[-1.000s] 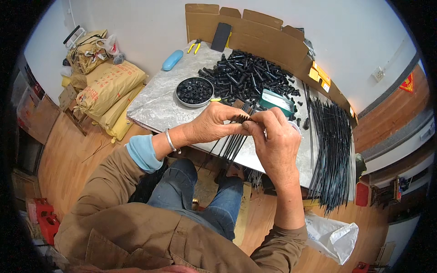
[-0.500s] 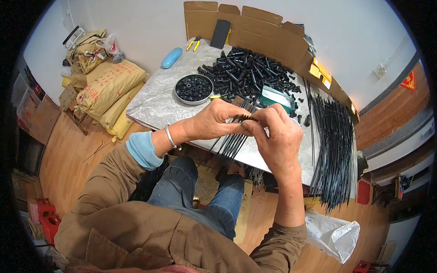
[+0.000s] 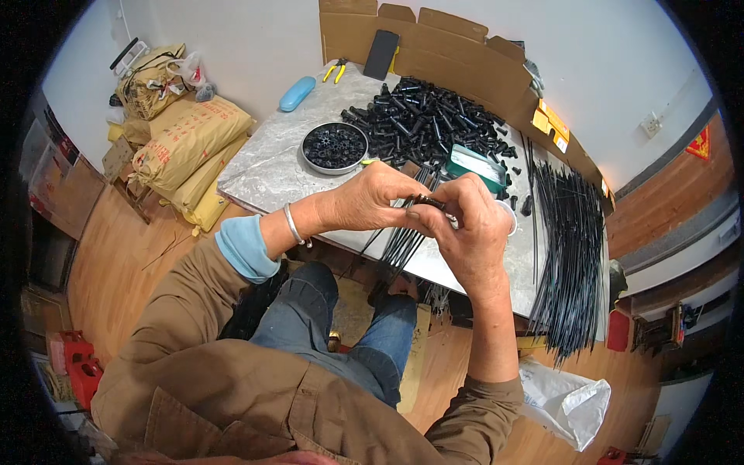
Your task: Manually assembling electrical cables by attaching pins and connectors using a hand tool.
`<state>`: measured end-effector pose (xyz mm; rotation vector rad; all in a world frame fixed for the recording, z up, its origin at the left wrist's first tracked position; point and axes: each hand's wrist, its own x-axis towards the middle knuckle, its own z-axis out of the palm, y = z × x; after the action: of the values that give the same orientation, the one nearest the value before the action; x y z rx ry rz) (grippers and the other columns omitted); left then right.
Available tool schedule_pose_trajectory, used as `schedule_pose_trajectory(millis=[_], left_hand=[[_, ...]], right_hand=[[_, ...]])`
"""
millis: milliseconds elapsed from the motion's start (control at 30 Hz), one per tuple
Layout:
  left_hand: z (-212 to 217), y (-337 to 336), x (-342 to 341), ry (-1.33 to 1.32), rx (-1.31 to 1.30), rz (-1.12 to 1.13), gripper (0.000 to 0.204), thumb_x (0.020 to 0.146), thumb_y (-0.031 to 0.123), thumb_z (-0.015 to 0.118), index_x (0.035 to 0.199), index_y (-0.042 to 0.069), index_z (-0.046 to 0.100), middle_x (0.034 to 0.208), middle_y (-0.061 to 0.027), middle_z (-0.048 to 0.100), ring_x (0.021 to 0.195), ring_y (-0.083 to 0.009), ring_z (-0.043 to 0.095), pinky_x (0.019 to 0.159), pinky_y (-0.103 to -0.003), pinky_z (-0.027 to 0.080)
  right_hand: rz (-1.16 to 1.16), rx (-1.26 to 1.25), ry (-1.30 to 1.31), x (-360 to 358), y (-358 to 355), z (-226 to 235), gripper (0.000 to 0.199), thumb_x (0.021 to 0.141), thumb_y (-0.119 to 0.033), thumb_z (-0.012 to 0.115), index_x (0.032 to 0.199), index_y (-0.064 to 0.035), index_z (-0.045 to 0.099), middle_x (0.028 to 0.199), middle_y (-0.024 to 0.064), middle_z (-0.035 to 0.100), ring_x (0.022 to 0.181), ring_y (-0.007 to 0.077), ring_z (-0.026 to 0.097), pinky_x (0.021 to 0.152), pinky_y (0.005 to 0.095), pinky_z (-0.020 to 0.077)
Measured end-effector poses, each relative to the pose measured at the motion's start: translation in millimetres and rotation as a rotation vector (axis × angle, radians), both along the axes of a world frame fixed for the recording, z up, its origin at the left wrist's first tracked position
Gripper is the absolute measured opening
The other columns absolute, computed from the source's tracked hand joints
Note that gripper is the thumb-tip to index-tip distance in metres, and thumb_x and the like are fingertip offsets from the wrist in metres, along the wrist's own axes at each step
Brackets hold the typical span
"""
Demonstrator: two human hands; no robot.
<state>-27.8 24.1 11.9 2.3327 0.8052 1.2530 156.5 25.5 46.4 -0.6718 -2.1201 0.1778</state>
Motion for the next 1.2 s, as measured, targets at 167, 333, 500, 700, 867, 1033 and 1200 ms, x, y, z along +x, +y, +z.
schedule_pose_trajectory(millis=[167, 333, 500, 700, 867, 1033, 1200], left_hand=[[2, 3, -3, -0.013, 0.048, 0.008, 0.034, 0.073, 0.028, 0.077, 0.093, 0.002, 0.068, 0.076, -0.0133, 0.067, 0.068, -0.0242, 0.067, 0.059, -0.03, 0.051], [-3, 8, -6, -0.005, 0.089, 0.025, 0.035, 0.072, 0.029, 0.077, 0.091, 0.001, 0.067, 0.079, -0.0132, 0.068, 0.071, -0.0246, 0.068, 0.06, -0.03, 0.052], [-4, 15, -7, -0.033, 0.129, 0.019, 0.034, 0.072, 0.028, 0.077, 0.09, 0.0, 0.067, 0.079, -0.012, 0.068, 0.072, -0.024, 0.068, 0.061, -0.03, 0.052], [-7, 18, -14, -0.037, 0.143, 0.025, 0.035, 0.074, 0.031, 0.075, 0.087, 0.0, 0.067, 0.077, -0.0115, 0.067, 0.069, -0.0228, 0.067, 0.06, -0.029, 0.052], [-15, 17, -11, -0.024, 0.081, 0.017, 0.037, 0.075, 0.035, 0.074, 0.086, 0.001, 0.066, 0.072, -0.0116, 0.065, 0.064, -0.0217, 0.065, 0.057, -0.03, 0.05], [-19, 17, -9, -0.005, 0.107, 0.047, 0.034, 0.075, 0.033, 0.074, 0.085, 0.002, 0.067, 0.071, -0.0109, 0.064, 0.063, -0.023, 0.064, 0.056, -0.03, 0.049], [-31, 17, -2, -0.035, 0.161, -0.031, 0.025, 0.072, 0.025, 0.076, 0.086, 0.006, 0.067, 0.075, -0.0096, 0.065, 0.067, -0.0232, 0.064, 0.062, -0.03, 0.051]], right_hand=[[-0.023, 0.128, -0.067, -2, 0, 6, 0.029, 0.067, -0.019, 0.08, 0.074, -0.0056, 0.055, 0.068, 0.0037, 0.055, 0.055, 0.0163, 0.056, 0.048, 0.0281, 0.0442], [-0.05, 0.076, -0.035, -8, 0, 0, 0.028, 0.068, -0.02, 0.079, 0.075, -0.0058, 0.056, 0.069, 0.0039, 0.055, 0.056, 0.0168, 0.056, 0.049, 0.0287, 0.0449], [-0.061, 0.14, -0.065, -9, 2, 3, 0.029, 0.07, -0.023, 0.078, 0.076, -0.0055, 0.057, 0.069, 0.004, 0.055, 0.057, 0.017, 0.057, 0.049, 0.0284, 0.0454], [-0.024, 0.131, -0.053, -19, 2, 4, 0.023, 0.07, -0.007, 0.077, 0.077, -0.0008, 0.057, 0.068, 0.005, 0.053, 0.055, 0.0119, 0.054, 0.049, 0.0244, 0.0433], [-0.034, 0.054, -0.017, -20, 0, -1, 0.024, 0.07, -0.008, 0.078, 0.076, -0.0014, 0.055, 0.069, 0.004, 0.051, 0.055, 0.0106, 0.05, 0.048, 0.0237, 0.0397], [-0.062, 0.079, -0.062, -21, -1, 4, 0.026, 0.069, -0.008, 0.079, 0.076, -0.0021, 0.055, 0.069, 0.0044, 0.051, 0.056, 0.0112, 0.049, 0.048, 0.0242, 0.0396], [-0.097, 0.187, -0.07, -30, -3, 5, 0.026, 0.07, -0.022, 0.077, 0.079, -0.0082, 0.056, 0.069, 0.0032, 0.055, 0.055, 0.0176, 0.056, 0.048, 0.029, 0.0441]])
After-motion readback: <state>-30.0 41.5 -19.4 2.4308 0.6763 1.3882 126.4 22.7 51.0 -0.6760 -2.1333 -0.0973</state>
